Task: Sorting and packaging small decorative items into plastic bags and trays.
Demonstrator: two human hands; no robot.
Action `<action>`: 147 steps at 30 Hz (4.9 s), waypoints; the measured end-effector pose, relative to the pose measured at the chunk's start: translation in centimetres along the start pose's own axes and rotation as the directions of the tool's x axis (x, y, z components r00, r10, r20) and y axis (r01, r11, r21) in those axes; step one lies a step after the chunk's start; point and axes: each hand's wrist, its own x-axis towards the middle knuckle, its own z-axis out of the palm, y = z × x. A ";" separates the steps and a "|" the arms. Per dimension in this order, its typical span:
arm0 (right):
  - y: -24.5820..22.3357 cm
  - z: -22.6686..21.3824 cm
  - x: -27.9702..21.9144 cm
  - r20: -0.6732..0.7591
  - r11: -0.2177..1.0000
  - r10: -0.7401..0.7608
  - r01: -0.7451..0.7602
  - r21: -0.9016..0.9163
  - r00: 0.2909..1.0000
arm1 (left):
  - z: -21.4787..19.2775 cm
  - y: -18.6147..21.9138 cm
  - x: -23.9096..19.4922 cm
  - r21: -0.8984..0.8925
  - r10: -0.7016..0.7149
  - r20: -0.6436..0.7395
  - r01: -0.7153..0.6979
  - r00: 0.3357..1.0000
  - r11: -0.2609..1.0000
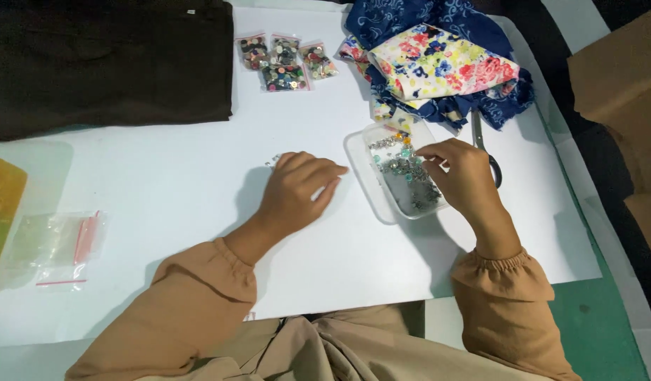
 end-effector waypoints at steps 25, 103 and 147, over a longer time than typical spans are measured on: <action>-0.1 -0.3 -0.6 0.457 0.878 0.230 0.019 -0.479 0.859 | 14.2 5.3 7.7 0.039 -0.267 0.662 0.324 0.700 0.945; 2.3 0.6 -1.5 0.312 0.515 0.482 -0.552 0.656 0.819 | 9.2 2.7 6.1 -0.431 -0.451 0.385 0.589 0.805 0.684; -11.1 17.1 7.0 0.181 0.831 0.123 -0.201 0.519 0.976 | -5.1 -7.0 -2.3 -0.003 -0.667 0.204 0.682 0.716 0.731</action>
